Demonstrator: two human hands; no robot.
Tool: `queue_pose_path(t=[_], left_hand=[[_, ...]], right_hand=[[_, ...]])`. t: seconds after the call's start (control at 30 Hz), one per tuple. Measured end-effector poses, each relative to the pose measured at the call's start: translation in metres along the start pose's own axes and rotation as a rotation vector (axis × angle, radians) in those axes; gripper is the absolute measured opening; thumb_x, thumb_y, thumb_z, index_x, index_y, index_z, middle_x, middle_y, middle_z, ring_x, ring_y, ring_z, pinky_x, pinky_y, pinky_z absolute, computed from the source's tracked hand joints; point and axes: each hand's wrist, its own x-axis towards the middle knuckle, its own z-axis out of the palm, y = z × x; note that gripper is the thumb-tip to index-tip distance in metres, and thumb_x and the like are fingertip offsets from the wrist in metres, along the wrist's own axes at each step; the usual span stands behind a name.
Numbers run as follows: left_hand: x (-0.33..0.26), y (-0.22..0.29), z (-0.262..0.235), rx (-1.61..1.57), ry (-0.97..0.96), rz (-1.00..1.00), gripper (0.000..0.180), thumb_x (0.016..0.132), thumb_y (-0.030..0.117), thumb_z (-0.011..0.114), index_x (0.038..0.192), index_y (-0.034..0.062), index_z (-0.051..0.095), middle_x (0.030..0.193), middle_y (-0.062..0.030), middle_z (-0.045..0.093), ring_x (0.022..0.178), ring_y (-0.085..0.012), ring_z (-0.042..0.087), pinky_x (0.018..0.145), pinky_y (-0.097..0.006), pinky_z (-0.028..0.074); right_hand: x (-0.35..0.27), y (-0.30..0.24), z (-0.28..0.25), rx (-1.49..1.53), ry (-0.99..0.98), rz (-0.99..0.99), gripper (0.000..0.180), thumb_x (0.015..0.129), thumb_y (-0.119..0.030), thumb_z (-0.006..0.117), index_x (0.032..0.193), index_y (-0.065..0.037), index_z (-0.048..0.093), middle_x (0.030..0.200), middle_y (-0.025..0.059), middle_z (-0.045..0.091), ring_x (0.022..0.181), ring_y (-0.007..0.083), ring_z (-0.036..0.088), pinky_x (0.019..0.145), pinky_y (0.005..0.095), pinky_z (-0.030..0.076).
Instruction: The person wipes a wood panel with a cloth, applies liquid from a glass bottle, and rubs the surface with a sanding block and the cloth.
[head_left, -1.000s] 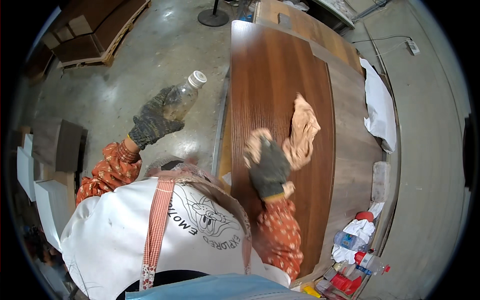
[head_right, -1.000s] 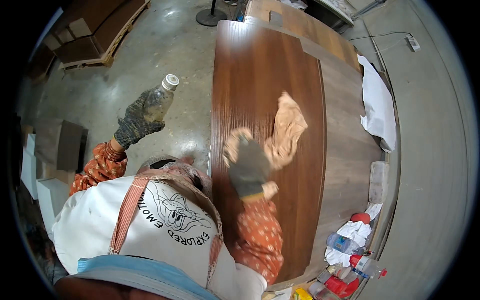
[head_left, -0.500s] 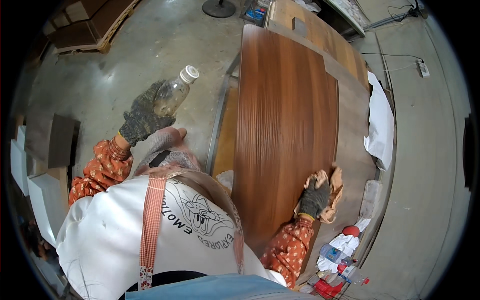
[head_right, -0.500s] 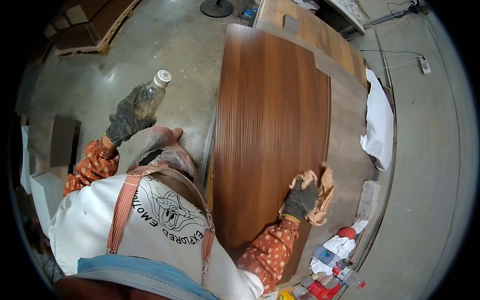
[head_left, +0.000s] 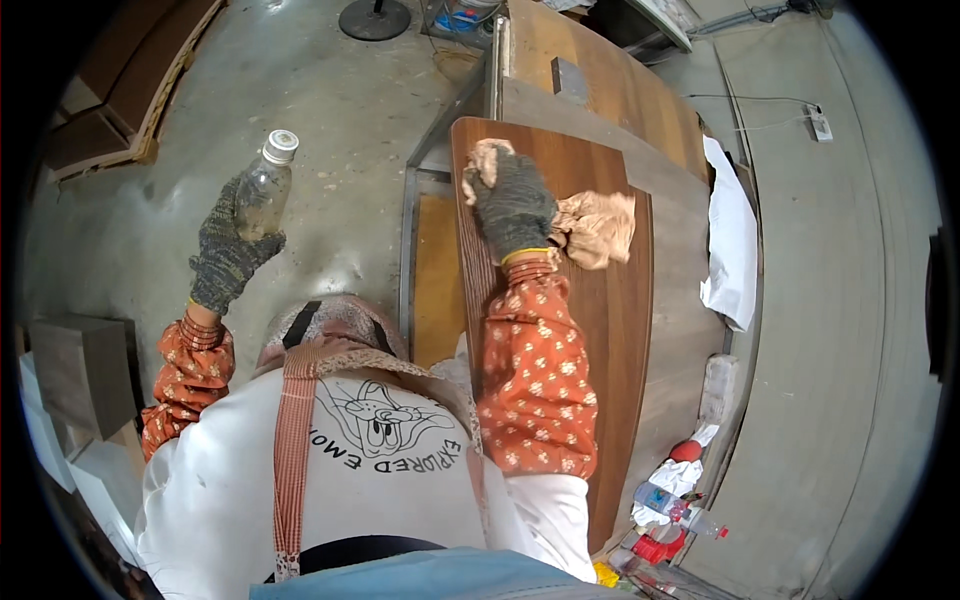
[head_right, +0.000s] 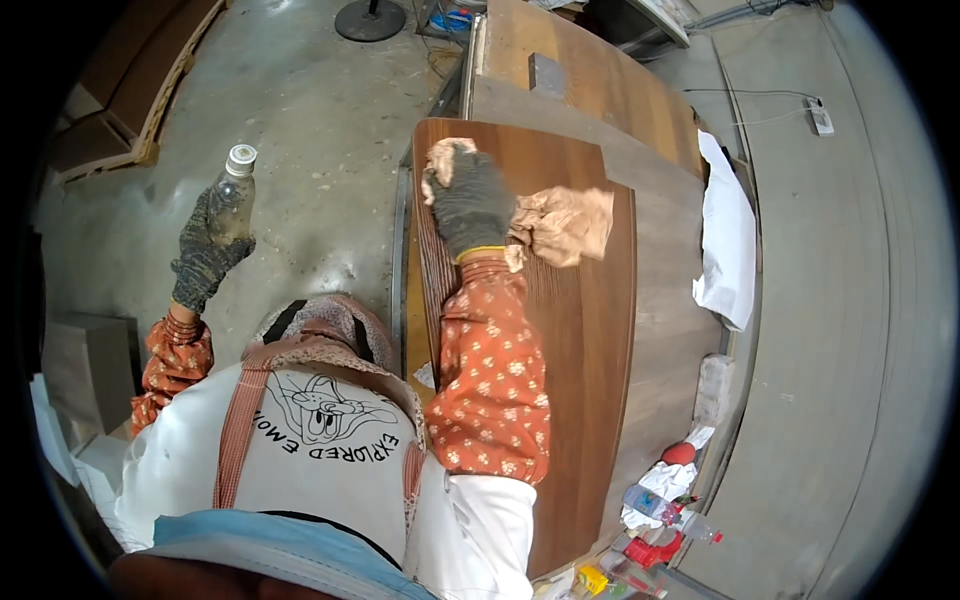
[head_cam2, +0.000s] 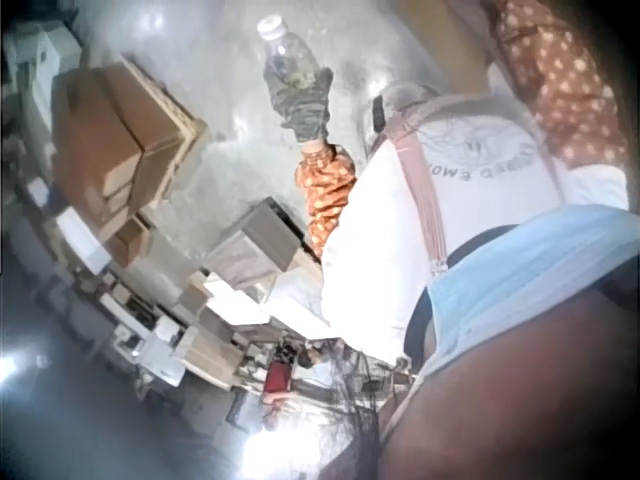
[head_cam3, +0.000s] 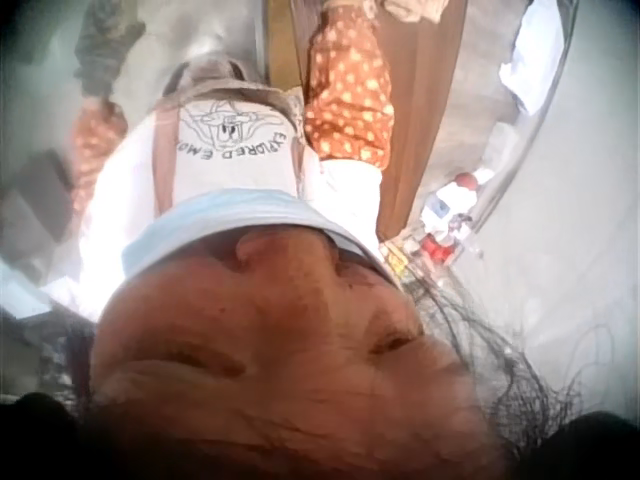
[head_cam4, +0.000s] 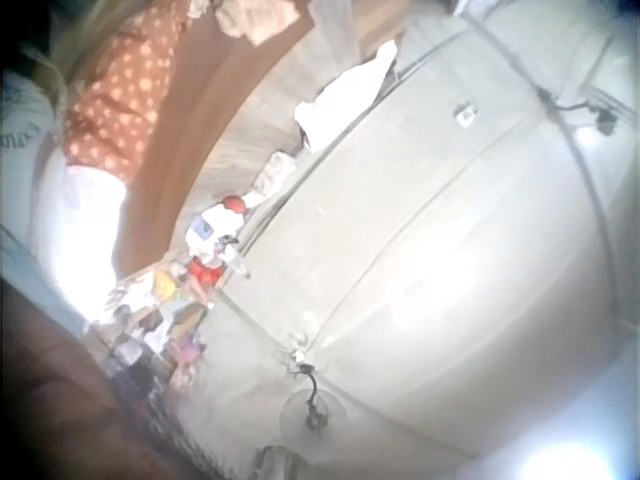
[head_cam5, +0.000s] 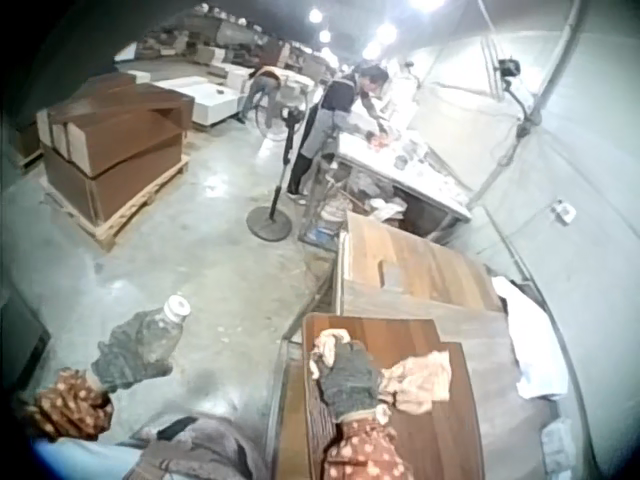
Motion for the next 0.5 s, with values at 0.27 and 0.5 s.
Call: queue_pose_path(t=[0.27, 0.5], left_hand=[[-0.005, 0.004, 0.005, -0.059, -0.023, -0.045, 0.087, 0.061, 0.021, 0.085, 0.133, 0.0000, 0.040, 0.125, -0.0150, 0.055, 0.113, -0.0231, 0.055, 0.096, -0.035, 0.045], [0.008, 0.018, 0.018, -0.070, -0.056, 0.162, 0.082, 0.064, 0.023, 0.082, 0.134, 0.0051, 0.043, 0.124, -0.0148, 0.057, 0.113, -0.0271, 0.057, 0.097, -0.037, 0.044]], right_hand=[[-0.029, 0.123, -0.010, 0.063, 0.069, 0.374, 0.038, 0.084, -0.038, 0.058, 0.109, -0.009, 0.060, 0.094, 0.0159, 0.064, 0.085, 0.0344, 0.063, 0.074, 0.0437, 0.050], [-0.045, -0.002, -0.005, 0.176, 0.201, -0.150, 0.025, 0.086, -0.027, 0.054, 0.101, -0.009, 0.059, 0.088, 0.0109, 0.062, 0.079, 0.0304, 0.062, 0.066, 0.0403, 0.049]])
